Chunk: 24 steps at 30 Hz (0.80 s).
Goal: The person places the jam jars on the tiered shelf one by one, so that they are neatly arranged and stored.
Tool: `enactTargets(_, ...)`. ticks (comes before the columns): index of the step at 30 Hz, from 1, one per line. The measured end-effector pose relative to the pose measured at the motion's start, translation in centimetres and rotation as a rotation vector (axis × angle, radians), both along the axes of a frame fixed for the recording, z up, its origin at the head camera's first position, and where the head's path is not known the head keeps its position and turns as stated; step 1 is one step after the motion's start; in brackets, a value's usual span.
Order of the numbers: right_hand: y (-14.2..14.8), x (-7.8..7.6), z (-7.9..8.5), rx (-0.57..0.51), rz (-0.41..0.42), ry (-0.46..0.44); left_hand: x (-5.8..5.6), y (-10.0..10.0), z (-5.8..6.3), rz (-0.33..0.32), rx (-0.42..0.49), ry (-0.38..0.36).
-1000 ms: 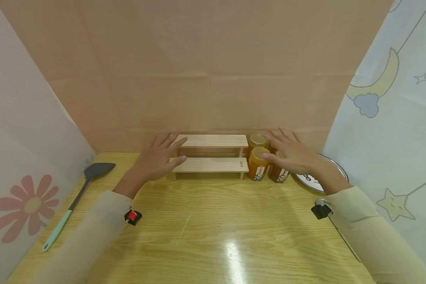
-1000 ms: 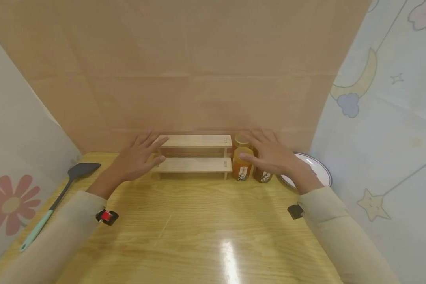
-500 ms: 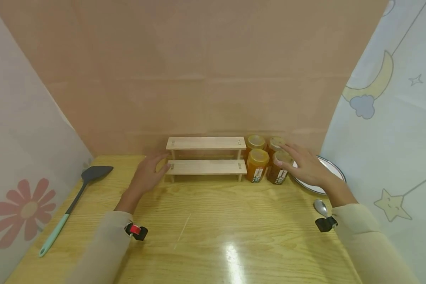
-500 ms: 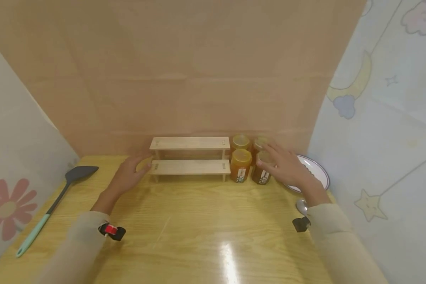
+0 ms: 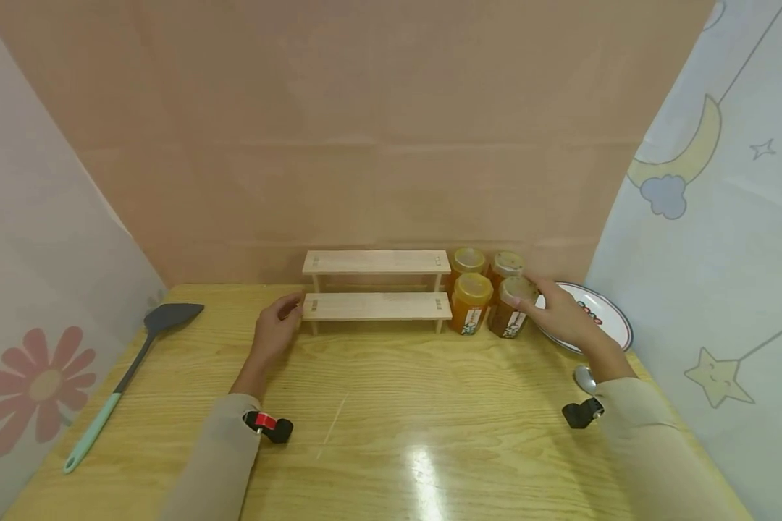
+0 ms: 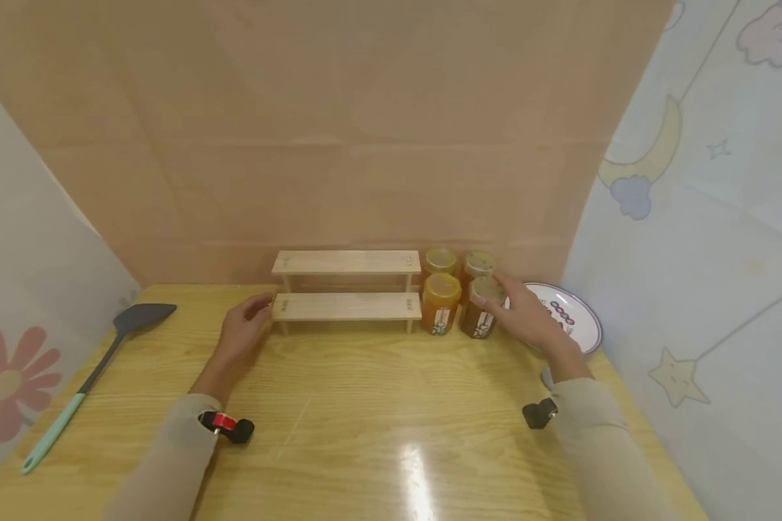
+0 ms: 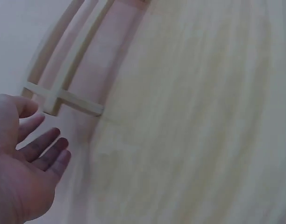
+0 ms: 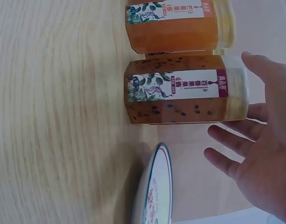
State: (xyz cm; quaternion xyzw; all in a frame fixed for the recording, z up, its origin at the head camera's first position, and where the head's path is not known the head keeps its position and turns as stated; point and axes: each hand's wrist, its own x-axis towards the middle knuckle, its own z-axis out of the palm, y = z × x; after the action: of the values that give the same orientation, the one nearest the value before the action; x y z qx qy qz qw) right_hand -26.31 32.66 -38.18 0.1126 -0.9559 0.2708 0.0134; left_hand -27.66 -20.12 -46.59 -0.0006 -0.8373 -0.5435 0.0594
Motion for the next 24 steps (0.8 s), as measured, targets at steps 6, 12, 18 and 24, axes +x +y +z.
enactTargets(6,-0.5,-0.6,-1.1,-0.092,-0.016,-0.008,-0.1,0.0,-1.3,0.033,0.108,0.018)
enactTargets(12,-0.7,-0.9,-1.5,-0.173,-0.045,-0.075,-0.1,-0.3,-2.1,0.047,0.165,0.032)
enactTargets(18,-0.4,-1.3,-1.9,-0.276,-0.087,-0.064,-0.5,0.0,-2.5,0.017,0.214,0.051)
enactTargets(24,-0.1,-1.3,-2.2,-0.271,-0.158,-0.016,-0.9,0.4,-2.5,0.002,0.253,0.05)
